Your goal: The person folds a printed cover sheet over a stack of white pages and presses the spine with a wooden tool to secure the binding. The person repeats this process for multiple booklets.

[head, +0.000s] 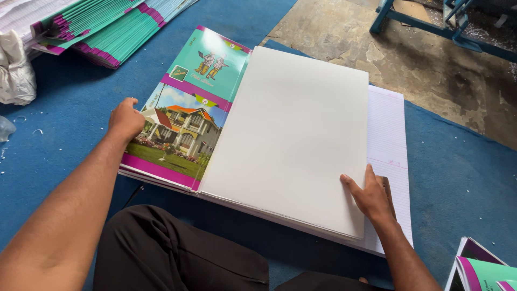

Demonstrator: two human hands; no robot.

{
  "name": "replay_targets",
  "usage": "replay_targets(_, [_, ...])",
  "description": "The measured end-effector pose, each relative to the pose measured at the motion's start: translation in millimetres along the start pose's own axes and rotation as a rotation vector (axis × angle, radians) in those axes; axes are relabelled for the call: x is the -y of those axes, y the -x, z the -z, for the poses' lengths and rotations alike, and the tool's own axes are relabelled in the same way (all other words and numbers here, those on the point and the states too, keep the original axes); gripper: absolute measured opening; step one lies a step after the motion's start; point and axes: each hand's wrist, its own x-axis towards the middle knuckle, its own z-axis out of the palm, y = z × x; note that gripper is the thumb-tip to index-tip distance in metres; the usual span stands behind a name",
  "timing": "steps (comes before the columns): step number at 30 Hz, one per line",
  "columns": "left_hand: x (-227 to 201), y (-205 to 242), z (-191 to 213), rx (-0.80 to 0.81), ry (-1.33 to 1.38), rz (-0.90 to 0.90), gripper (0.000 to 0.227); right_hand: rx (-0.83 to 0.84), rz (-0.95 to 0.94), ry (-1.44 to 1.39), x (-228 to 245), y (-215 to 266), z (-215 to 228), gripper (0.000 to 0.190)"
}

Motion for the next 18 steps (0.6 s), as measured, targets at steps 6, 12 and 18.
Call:
replay_targets(6, [-11,10,-7,-0.069,-0.089,0.035,0.06,-0.096,0.085,0.131,12,11,11,0.104])
replay_targets(12, [-48,37,-22,-0.093,-0.125,-0.06,0.052,-0.177,0.134,0.128,20,18,16,0.098])
replay_targets(18, [-79,61,-35,-0.163,-0.152,-0.32,0.046,-0.227,0.196,-0.235,18,14,19,0.058])
